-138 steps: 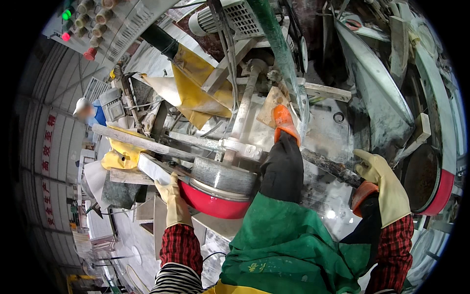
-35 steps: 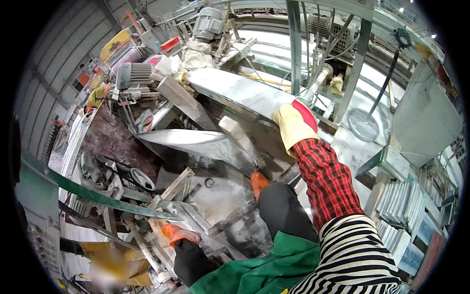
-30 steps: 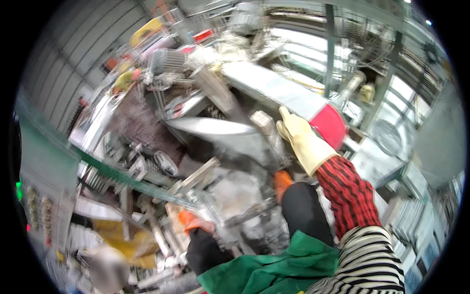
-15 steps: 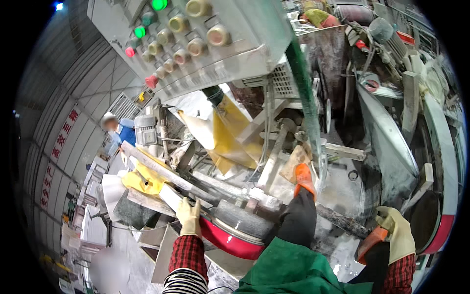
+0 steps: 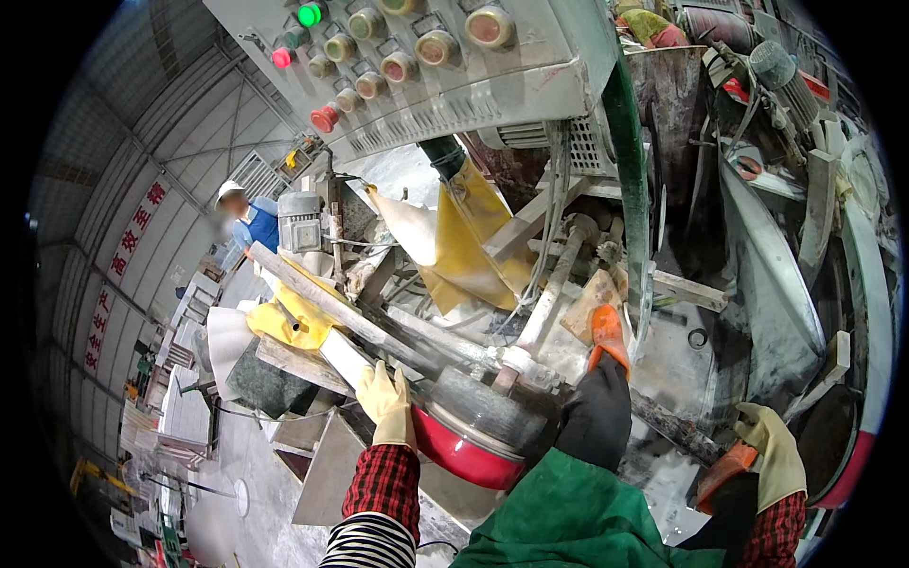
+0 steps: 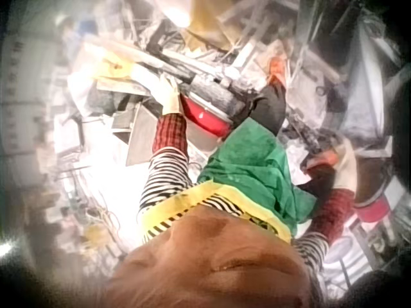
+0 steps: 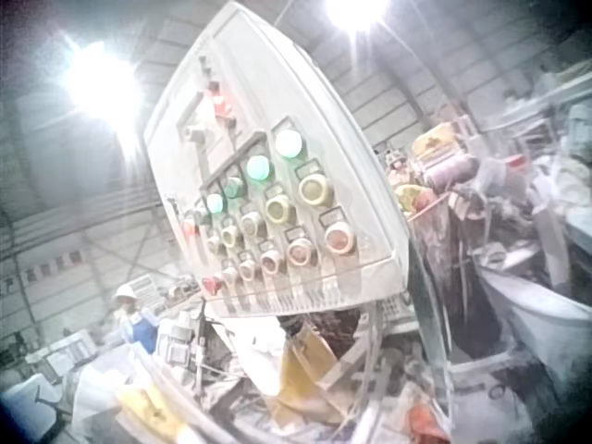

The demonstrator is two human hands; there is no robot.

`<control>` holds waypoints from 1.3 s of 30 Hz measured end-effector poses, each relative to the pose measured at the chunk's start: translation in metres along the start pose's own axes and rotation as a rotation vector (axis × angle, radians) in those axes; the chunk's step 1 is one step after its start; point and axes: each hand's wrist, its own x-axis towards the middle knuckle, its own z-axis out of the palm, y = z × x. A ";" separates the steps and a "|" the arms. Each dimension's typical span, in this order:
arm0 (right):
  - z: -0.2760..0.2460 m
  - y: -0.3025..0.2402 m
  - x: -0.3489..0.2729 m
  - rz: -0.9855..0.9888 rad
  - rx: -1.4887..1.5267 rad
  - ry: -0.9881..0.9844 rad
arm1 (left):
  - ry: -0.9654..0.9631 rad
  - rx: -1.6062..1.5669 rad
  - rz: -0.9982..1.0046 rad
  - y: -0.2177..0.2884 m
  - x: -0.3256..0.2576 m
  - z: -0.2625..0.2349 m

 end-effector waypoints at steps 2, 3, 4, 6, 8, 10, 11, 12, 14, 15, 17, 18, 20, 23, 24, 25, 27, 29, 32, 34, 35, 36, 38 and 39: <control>-0.004 -0.006 -0.008 0.014 -0.027 0.010 | -0.034 -0.028 -0.035 0.001 -0.002 0.000; -0.006 -0.008 -0.011 0.048 -0.031 0.000 | -0.006 -0.026 -0.017 0.001 -0.002 0.001; -0.007 -0.010 -0.013 0.056 -0.046 0.004 | -0.026 -0.029 -0.041 0.002 -0.003 0.001; -0.007 -0.011 -0.015 0.067 -0.045 0.016 | 0.006 0.007 -0.018 0.003 -0.004 0.001; -0.005 -0.009 -0.014 0.077 -0.054 0.014 | 0.019 0.001 -0.017 0.004 -0.005 0.000; -0.003 -0.003 -0.011 0.044 -0.063 0.021 | 0.003 0.002 -0.020 0.005 -0.007 -0.001; -0.002 0.000 -0.009 0.007 -0.093 0.032 | -0.013 -0.001 -0.028 0.006 -0.008 -0.002; -0.002 0.003 -0.007 -0.004 -0.076 0.017 | -0.013 0.002 -0.016 0.007 -0.008 -0.003; -0.002 0.009 -0.003 -0.065 -0.067 0.018 | -0.048 -0.011 -0.037 0.009 -0.009 -0.005; -0.002 0.011 -0.002 -0.042 -0.022 0.004 | -0.039 0.000 -0.030 0.010 -0.010 -0.007; -0.003 0.012 0.000 0.004 0.005 -0.024 | -0.005 -0.019 -0.042 0.014 -0.011 -0.011; -0.004 0.012 0.001 0.005 0.035 -0.028 | 0.022 -0.022 -0.043 0.016 -0.012 -0.013; -0.004 0.011 0.000 -0.013 0.042 -0.023 | 0.006 -0.071 -0.090 0.020 -0.015 -0.017; -0.005 0.010 -0.002 -0.052 0.047 -0.012 | 0.045 -0.122 -0.123 0.022 -0.019 -0.019; -0.005 0.009 -0.003 -0.055 0.104 -0.016 | 0.029 -0.138 -0.132 0.022 -0.020 -0.019; -0.005 0.009 -0.004 -0.081 0.139 -0.019 | 0.073 -0.149 -0.109 0.022 -0.021 -0.018; -0.006 0.009 -0.005 -0.086 0.141 -0.021 | 0.070 -0.175 -0.106 0.020 -0.022 -0.017; -0.006 0.008 -0.006 -0.072 0.054 -0.003 | 0.051 -0.198 -0.099 0.018 -0.021 -0.017; -0.007 0.005 -0.005 -0.039 0.106 -0.029 | -0.070 -0.235 -0.125 0.017 -0.019 -0.022; -0.007 0.001 -0.005 0.040 0.070 -0.051 | -0.102 -0.259 -0.145 0.019 -0.019 -0.027; -0.006 -0.002 -0.004 0.055 0.054 -0.048 | -0.123 -0.300 -0.172 0.021 -0.022 -0.029; -0.007 -0.004 -0.005 0.044 0.023 -0.054 | -0.138 -0.290 -0.191 0.022 -0.023 -0.030; -0.007 -0.007 -0.006 0.033 0.043 -0.037 | -0.109 -0.274 -0.198 0.024 -0.031 -0.033; -0.007 -0.008 -0.007 0.034 0.049 -0.041 | -0.126 -0.309 -0.184 0.020 -0.031 -0.037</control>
